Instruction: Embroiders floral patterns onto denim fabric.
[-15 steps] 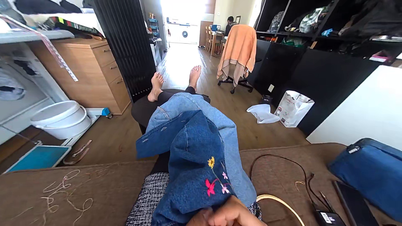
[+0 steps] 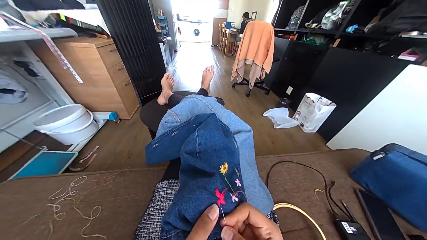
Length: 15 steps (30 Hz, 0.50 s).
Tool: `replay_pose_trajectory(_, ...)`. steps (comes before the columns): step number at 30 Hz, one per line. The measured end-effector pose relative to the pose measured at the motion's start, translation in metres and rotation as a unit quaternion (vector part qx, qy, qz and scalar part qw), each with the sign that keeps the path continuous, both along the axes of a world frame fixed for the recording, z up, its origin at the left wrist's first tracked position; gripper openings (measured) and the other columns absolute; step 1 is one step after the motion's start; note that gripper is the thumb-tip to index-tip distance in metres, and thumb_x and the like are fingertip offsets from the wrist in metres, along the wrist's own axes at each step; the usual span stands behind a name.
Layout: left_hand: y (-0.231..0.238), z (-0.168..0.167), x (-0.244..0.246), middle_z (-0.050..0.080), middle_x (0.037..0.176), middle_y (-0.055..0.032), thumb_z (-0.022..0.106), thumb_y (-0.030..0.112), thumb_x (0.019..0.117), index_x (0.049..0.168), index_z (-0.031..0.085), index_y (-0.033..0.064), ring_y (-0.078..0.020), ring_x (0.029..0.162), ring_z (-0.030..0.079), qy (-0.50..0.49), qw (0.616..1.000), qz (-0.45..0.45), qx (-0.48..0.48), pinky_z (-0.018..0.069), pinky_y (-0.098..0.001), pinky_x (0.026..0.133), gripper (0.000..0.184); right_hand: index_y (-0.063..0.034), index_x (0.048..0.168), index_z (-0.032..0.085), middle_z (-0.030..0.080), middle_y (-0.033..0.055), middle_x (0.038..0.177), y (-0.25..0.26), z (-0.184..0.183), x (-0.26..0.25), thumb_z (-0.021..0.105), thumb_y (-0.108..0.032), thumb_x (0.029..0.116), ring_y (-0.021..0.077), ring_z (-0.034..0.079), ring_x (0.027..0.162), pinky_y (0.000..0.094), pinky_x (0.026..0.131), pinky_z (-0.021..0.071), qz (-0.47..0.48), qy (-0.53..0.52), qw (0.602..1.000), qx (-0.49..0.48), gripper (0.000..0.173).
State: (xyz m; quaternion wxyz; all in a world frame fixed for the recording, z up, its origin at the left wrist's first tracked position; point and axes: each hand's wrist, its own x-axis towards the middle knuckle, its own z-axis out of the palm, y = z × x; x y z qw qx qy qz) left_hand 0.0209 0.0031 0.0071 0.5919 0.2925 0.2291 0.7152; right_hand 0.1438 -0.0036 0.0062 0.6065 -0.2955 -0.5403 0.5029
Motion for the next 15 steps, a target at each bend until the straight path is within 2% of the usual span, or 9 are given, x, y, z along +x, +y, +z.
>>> replay_pose_trajectory(15,-0.0003,-0.0035,0.0028,0.078,0.097,-0.0007,0.07,-0.001,0.0904,0.099,0.079,0.012,-0.0066,0.095,0.073,0.026,0.999,0.016,0.033,0.0583,-0.0256,0.092,0.018,-0.0026,0.099,0.067,0.07,-0.0062,0.083,0.0003,0.0002,0.0002,0.061,0.009,0.0905,-0.0023,0.062,0.069,0.0176,0.062,0.052,-0.012,-0.005,1.0,0.0,0.015)
